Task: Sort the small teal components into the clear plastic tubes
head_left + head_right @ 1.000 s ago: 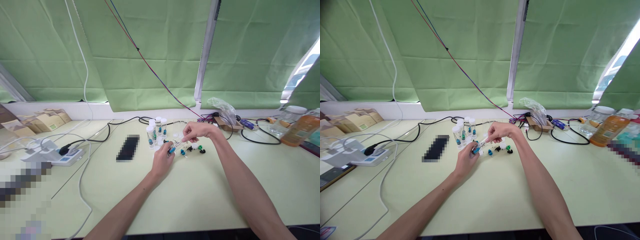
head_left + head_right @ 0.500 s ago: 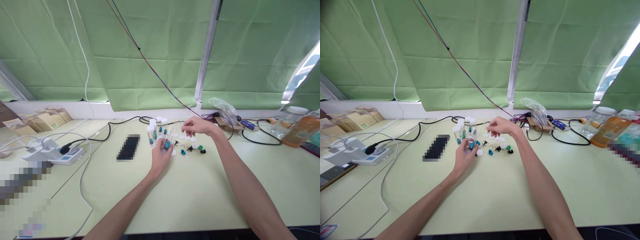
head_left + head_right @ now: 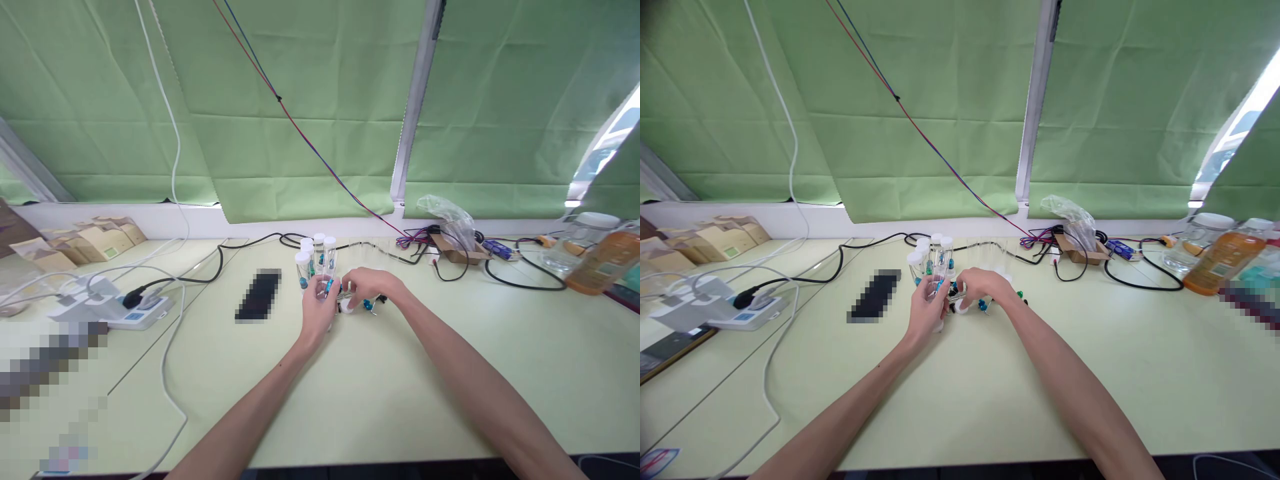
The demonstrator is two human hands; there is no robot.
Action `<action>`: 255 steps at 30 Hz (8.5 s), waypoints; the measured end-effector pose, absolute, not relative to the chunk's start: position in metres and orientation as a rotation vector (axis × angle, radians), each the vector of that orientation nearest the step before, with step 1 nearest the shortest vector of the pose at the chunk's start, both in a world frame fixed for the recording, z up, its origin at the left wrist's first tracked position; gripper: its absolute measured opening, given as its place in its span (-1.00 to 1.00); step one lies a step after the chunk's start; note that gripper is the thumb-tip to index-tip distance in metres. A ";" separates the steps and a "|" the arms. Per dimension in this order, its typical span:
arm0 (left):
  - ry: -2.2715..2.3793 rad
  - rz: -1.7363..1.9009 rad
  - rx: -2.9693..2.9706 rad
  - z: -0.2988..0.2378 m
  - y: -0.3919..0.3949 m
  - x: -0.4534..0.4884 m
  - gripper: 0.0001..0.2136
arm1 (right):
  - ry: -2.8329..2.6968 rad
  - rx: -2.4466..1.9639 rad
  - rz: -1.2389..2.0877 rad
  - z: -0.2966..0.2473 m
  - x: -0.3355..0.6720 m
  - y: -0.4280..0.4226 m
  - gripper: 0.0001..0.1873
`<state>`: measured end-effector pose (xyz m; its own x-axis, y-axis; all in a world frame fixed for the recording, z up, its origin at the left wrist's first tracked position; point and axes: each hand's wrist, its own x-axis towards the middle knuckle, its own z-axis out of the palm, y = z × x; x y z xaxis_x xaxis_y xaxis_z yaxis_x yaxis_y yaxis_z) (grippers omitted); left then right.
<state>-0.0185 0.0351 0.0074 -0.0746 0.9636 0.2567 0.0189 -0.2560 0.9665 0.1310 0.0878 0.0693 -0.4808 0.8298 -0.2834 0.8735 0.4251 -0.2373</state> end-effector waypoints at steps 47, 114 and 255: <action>0.857 1.349 1.126 0.011 0.036 -0.021 -0.60 | 2.395 1.663 -0.362 0.066 0.128 0.084 -0.60; 1.006 1.268 1.391 0.006 0.029 -0.013 -0.60 | 2.791 1.573 -0.387 0.027 0.124 0.104 -0.90; 1.091 1.426 1.400 0.012 0.030 -0.012 -0.66 | 2.459 1.891 -0.488 0.066 0.136 0.087 -0.76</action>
